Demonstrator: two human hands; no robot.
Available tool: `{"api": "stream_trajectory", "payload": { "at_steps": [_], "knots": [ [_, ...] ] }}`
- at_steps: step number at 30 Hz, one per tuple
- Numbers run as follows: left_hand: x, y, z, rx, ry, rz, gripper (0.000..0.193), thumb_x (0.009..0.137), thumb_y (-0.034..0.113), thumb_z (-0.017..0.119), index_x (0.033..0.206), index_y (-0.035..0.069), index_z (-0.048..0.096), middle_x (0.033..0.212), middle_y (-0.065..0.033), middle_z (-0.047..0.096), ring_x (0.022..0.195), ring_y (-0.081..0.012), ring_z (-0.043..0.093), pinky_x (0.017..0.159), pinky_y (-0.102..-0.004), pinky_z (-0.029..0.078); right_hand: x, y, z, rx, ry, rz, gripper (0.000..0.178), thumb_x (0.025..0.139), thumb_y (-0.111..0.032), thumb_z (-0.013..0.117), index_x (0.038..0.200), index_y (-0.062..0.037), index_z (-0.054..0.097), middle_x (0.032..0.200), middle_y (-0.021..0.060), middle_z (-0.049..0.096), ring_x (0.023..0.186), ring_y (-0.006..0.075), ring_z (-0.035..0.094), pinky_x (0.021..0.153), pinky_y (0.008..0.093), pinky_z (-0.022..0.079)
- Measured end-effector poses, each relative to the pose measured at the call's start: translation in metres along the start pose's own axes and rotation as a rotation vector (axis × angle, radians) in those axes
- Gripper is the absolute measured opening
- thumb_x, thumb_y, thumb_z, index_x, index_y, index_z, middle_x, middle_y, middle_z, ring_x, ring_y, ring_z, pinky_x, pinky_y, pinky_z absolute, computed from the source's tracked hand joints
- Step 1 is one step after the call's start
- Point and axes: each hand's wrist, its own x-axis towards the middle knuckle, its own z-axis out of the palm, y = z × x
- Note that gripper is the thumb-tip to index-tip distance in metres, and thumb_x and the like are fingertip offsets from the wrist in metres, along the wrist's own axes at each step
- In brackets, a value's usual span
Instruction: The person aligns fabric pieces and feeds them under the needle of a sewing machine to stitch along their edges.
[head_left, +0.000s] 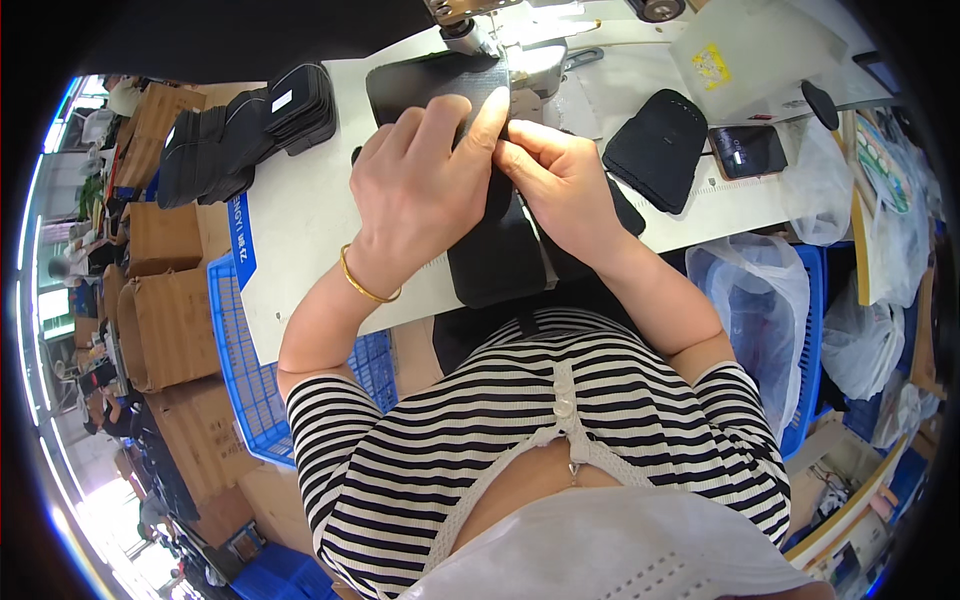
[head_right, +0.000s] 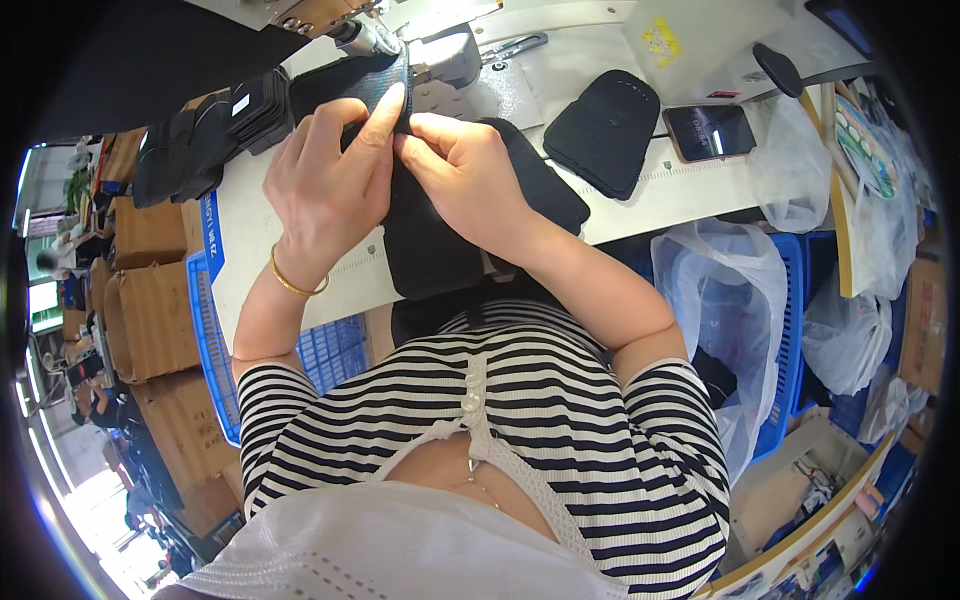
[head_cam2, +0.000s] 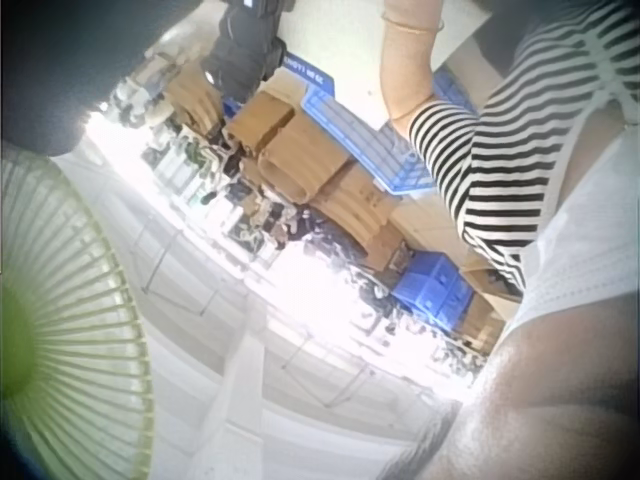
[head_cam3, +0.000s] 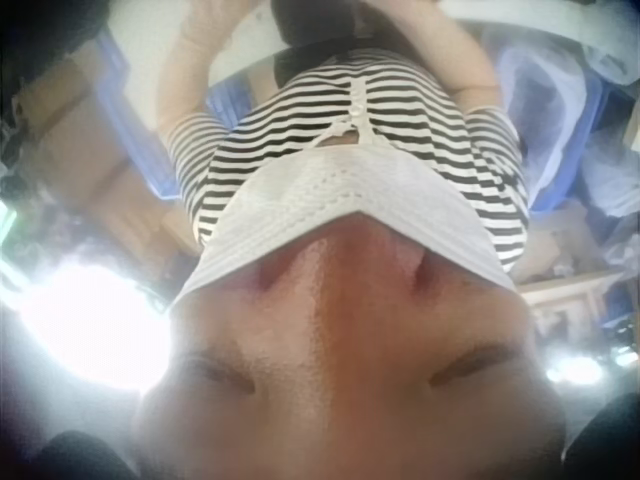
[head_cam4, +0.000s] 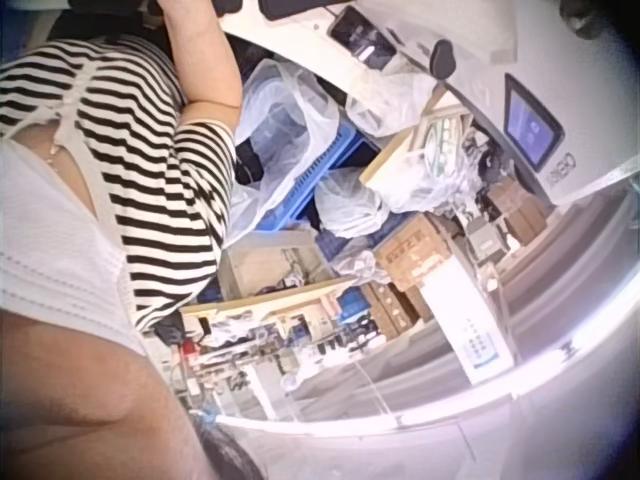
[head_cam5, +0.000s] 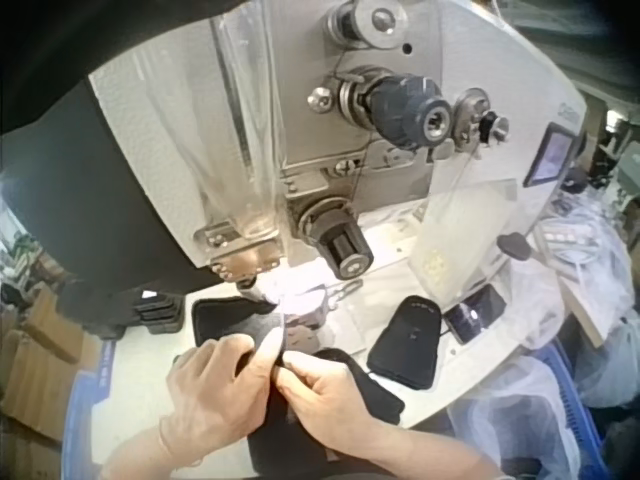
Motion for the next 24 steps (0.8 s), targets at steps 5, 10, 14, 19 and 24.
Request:
{"api": "stream_trajectory", "payload": {
  "at_steps": [5, 10, 14, 19, 24],
  "knots": [
    [-0.009, 0.014, -0.001, 0.030, 0.055, 0.089, 0.037, 0.063, 0.005, 0.067, 0.100, -0.001, 0.070, 0.096, -0.0067, 0.065, 0.070, -0.0152, 0.054, 0.054, -0.0255, 0.043, -0.003, -0.010, -0.001, 0.001, 0.119, -0.118, 0.021, 0.095, -0.011, 0.057, 0.081, 0.0040, 0.055, 0.062, 0.0018, 0.045, 0.061, 0.0047, 0.037, 0.051, 0.0266, 0.034],
    [-0.002, 0.016, 0.002, 0.060, 0.067, 0.071, 0.037, 0.061, 0.006, 0.067, 0.098, 0.000, 0.071, 0.098, -0.0053, 0.065, 0.072, -0.0155, 0.054, 0.059, -0.0259, 0.044, 0.001, -0.012, -0.005, -0.007, 0.112, -0.137, 0.019, 0.094, -0.011, 0.056, 0.083, 0.0040, 0.056, 0.063, 0.0012, 0.045, 0.063, 0.0051, 0.037, 0.053, 0.0262, 0.034],
    [0.005, 0.012, 0.009, 0.083, 0.088, 0.037, 0.035, 0.060, 0.007, 0.067, 0.095, 0.001, 0.071, 0.096, -0.0034, 0.065, 0.072, -0.0159, 0.054, 0.060, -0.0266, 0.044, 0.008, -0.012, -0.007, -0.014, 0.123, -0.191, 0.018, 0.094, -0.011, 0.056, 0.084, 0.0034, 0.056, 0.063, 0.0005, 0.045, 0.063, 0.0051, 0.037, 0.054, 0.0260, 0.035],
    [0.012, 0.007, 0.012, 0.102, 0.044, 0.006, 0.030, 0.064, 0.008, 0.070, 0.094, 0.004, 0.072, 0.097, -0.0020, 0.066, 0.075, -0.0156, 0.056, 0.061, -0.0274, 0.044, 0.015, -0.005, -0.006, 0.030, 0.118, -0.149, 0.020, 0.096, -0.014, 0.056, 0.087, 0.0033, 0.059, 0.064, -0.0014, 0.048, 0.064, 0.0037, 0.039, 0.055, 0.0253, 0.036],
    [0.018, 0.001, 0.017, 0.104, -0.019, -0.022, 0.026, 0.068, 0.008, 0.074, 0.094, 0.006, 0.073, 0.098, -0.0012, 0.068, 0.078, -0.0154, 0.060, 0.064, -0.0278, 0.046, 0.025, 0.001, -0.007, 0.087, 0.154, -0.182, 0.021, 0.098, -0.016, 0.056, 0.092, 0.0032, 0.063, 0.066, -0.0021, 0.052, 0.063, 0.0029, 0.041, 0.054, 0.0251, 0.037]
  ]
}}
